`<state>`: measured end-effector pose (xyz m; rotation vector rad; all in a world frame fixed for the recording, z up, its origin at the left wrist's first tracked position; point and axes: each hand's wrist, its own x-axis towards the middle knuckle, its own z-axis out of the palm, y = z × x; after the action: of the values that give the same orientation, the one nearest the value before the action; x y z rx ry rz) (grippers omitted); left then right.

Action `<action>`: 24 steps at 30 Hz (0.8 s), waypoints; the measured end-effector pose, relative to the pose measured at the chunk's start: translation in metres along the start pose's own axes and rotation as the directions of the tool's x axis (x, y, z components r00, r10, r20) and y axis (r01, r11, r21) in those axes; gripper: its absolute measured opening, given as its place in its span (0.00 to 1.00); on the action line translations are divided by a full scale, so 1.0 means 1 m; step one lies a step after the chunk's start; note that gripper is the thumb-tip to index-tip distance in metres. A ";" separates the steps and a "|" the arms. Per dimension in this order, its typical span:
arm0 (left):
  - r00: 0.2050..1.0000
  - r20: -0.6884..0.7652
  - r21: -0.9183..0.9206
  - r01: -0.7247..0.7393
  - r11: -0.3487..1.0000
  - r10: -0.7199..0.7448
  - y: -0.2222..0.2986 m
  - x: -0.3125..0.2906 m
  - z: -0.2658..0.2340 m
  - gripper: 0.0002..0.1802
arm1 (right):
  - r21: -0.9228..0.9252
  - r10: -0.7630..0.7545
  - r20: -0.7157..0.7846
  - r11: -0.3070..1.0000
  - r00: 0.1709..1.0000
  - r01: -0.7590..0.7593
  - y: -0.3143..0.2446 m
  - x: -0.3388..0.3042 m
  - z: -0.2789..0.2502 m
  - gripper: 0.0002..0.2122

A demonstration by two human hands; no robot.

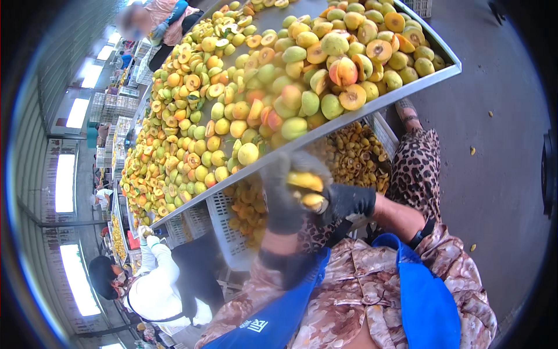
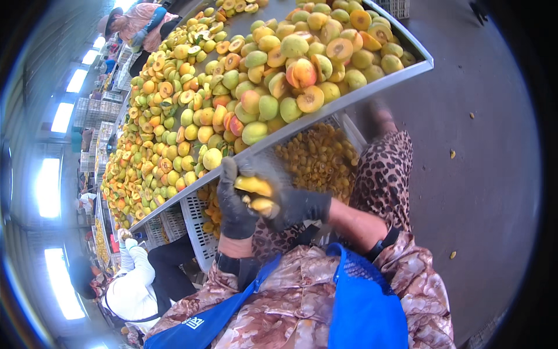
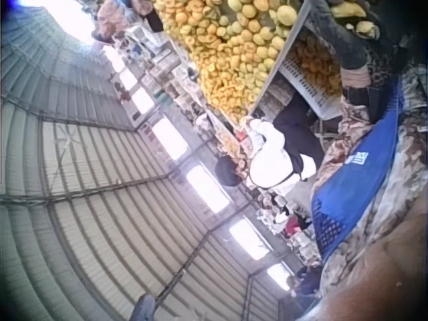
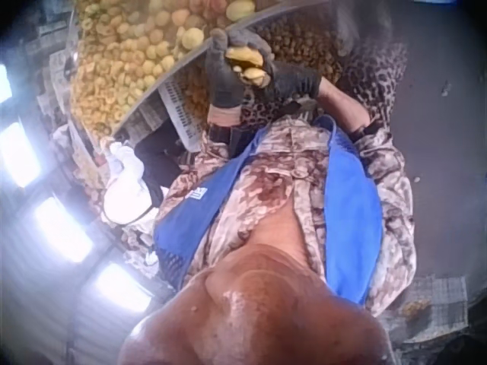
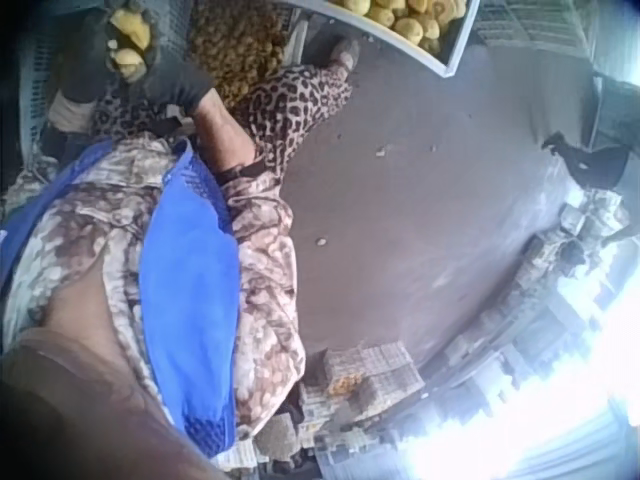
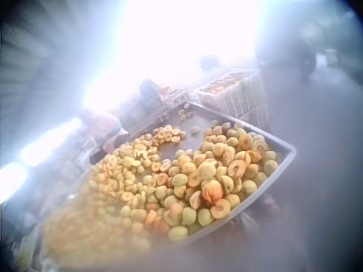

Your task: The recorder is using a small tool or knife to remove the pits from fresh apricots on a large metal tray.

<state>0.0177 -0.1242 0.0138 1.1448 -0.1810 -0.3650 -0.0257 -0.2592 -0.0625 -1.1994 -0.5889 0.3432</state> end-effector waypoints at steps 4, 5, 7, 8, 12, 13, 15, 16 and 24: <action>0.941 -0.325 0.087 -0.075 0.993 0.100 0.030 -0.017 -0.081 0.23 | 0.019 0.196 -0.097 0.981 0.976 -0.195 0.000 0.013 -0.002 0.08; 0.913 -0.392 0.363 0.042 0.931 0.112 0.042 -0.022 -0.109 0.21 | -0.108 0.254 -0.245 0.952 0.936 -0.287 0.005 0.013 -0.005 0.07; 0.883 -0.289 0.833 0.040 0.552 0.371 0.053 -0.026 -0.154 0.16 | -0.777 0.303 -0.413 0.375 0.859 -0.505 0.017 0.010 -0.011 0.08; 0.881 -0.151 0.981 0.078 0.177 0.449 0.053 -0.018 -0.170 0.15 | -0.791 0.224 -0.385 0.420 0.895 -0.446 0.024 0.009 -0.013 0.08; 0.905 0.063 0.995 -0.088 0.039 0.420 0.034 0.031 -0.188 0.18 | -0.549 0.122 -0.459 0.739 0.880 -0.389 0.046 0.010 -0.016 0.07; 0.882 0.212 0.977 -0.200 -0.072 0.422 0.026 0.046 -0.183 0.20 | -0.634 0.134 -0.456 0.644 0.880 -0.427 0.049 0.011 -0.016 0.08; 0.937 0.146 0.972 -0.076 -0.223 0.317 0.014 0.067 -0.173 0.21 | -0.716 0.130 -0.454 0.535 0.881 -0.448 0.050 0.014 -0.017 0.09; 0.952 0.186 0.934 -0.095 -0.343 0.244 0.013 0.078 -0.169 0.22 | -0.698 0.133 -0.469 0.550 0.873 -0.459 0.049 0.016 -0.019 0.10; 0.966 -0.257 0.284 0.081 0.955 -0.006 0.050 0.047 -0.142 0.27 | -0.055 0.191 -0.402 0.971 0.895 -0.232 0.030 0.027 -0.008 0.06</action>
<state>0.1168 -0.0020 -0.0003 1.4792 0.0180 -0.2311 0.0026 -0.2398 -0.0863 -1.3899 -0.1236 0.2455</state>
